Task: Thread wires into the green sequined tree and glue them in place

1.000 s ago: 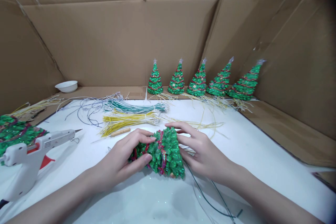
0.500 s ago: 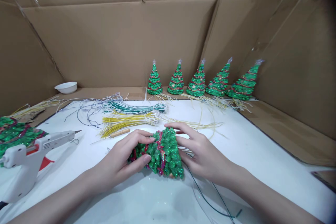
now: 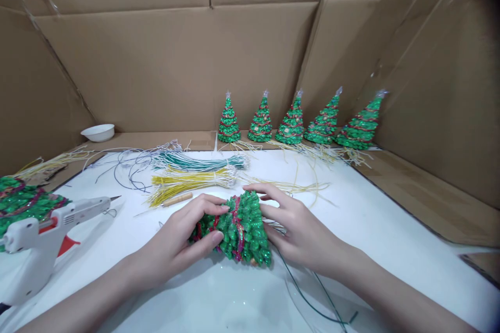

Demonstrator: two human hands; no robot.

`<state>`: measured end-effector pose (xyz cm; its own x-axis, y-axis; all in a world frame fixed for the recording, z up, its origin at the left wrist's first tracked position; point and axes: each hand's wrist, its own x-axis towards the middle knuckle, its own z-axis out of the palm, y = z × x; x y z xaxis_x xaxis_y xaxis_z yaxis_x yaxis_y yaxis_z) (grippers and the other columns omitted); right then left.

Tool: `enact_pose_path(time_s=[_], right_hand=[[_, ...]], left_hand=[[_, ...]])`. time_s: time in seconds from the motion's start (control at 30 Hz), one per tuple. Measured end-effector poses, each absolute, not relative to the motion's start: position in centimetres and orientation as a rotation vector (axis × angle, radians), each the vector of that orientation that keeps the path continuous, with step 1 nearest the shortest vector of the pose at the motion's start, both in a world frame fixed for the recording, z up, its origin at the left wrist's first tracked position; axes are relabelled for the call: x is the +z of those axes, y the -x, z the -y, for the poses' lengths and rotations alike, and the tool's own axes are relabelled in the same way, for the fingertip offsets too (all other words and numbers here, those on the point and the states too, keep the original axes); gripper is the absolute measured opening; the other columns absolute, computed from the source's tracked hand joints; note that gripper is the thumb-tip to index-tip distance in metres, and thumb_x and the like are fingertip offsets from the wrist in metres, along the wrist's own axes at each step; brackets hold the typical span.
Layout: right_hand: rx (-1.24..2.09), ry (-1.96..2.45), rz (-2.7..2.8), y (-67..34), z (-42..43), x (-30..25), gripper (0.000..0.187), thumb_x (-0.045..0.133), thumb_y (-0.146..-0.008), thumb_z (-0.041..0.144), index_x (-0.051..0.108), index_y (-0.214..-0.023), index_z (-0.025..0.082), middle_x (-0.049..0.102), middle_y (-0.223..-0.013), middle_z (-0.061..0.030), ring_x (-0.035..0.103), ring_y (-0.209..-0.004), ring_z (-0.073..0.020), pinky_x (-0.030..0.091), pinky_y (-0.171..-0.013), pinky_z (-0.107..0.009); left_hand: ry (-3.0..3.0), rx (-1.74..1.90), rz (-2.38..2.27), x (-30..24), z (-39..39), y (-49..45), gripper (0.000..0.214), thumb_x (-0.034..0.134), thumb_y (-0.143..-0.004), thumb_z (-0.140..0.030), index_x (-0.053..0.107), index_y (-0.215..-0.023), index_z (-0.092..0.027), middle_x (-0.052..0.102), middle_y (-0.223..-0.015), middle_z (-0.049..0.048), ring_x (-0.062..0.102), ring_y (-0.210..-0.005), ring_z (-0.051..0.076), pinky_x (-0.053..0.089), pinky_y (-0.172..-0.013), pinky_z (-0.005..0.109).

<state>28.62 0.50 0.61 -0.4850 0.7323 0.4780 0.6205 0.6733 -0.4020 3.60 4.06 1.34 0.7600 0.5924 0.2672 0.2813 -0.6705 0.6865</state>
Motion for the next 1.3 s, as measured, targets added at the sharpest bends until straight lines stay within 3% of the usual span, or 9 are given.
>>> enact_pose_path(time_s=[0.63,1.3], right_hand=[[0.222,1.118,2.332,-28.4,0.0,1.6,0.028,0.048,-0.081,0.003,0.062,-0.102,0.016,0.048,-0.132,-0.0148,0.053,-0.117,-0.0263,0.05,-0.093,-0.041],[0.334,1.024,2.232,-28.5,-0.6,0.8,0.034,0.048,-0.081,0.0,0.065,-0.103,0.02,0.051,-0.122,-0.0105,0.053,-0.113,-0.0213,0.051,-0.091,-0.038]], left_hand=[[-2.312,0.638,-0.645,1.4,-4.0,-3.6,0.025,0.048,-0.096,-0.021,0.044,-0.119,-0.028,0.048,-0.129,0.0048,0.047,-0.12,0.018,0.04,-0.099,0.031],[-2.311,0.654,-0.628,1.1,-4.1,-3.8,0.024,0.045,-0.096,-0.022,0.045,-0.12,-0.023,0.051,-0.128,0.0097,0.05,-0.116,0.021,0.042,-0.098,0.035]])
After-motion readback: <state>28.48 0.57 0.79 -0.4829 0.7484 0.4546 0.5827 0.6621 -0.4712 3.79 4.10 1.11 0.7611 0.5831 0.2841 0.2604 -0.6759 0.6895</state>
